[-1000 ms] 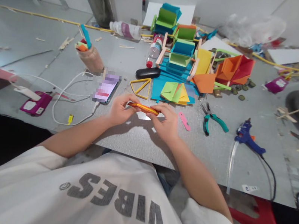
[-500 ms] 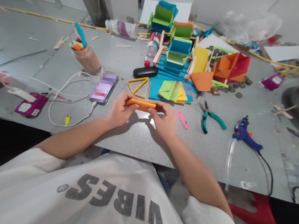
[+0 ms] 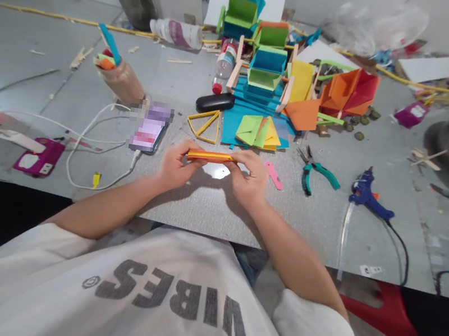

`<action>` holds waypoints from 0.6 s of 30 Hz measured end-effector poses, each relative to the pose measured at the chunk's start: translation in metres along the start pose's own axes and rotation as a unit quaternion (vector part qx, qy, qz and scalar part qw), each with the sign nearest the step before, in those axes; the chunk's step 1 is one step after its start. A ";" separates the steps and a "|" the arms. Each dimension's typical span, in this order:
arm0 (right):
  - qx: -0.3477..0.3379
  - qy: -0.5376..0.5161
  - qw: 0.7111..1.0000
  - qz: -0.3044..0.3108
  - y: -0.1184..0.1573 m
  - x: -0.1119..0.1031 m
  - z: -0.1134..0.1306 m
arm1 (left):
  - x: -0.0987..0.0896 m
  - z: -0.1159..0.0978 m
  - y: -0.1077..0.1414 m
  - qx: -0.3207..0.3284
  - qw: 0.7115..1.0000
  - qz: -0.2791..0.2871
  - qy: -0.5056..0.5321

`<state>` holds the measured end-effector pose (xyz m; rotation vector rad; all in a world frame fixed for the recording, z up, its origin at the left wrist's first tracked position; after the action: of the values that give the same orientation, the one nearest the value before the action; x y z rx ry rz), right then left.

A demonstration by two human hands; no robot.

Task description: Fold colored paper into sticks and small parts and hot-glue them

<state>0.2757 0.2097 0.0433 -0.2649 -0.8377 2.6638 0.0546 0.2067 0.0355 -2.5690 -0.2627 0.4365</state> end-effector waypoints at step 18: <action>0.059 -0.021 0.997 0.055 0.001 0.008 -0.009 | -0.001 0.004 0.000 -0.042 0.999 -0.013 0.026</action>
<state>0.2711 0.2169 0.0347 -0.2330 -0.6919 2.8181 0.0524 0.2083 0.0328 -2.6518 -0.3005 0.3563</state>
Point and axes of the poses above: each hand's wrist, its own y-axis away from the middle knuckle, its own x-axis out of the palm, z = x × y, the point moved 9 cm from there along -y, towards the middle knuckle, and after that the axes turned 15 degrees about -z, right-handed, at the moved point
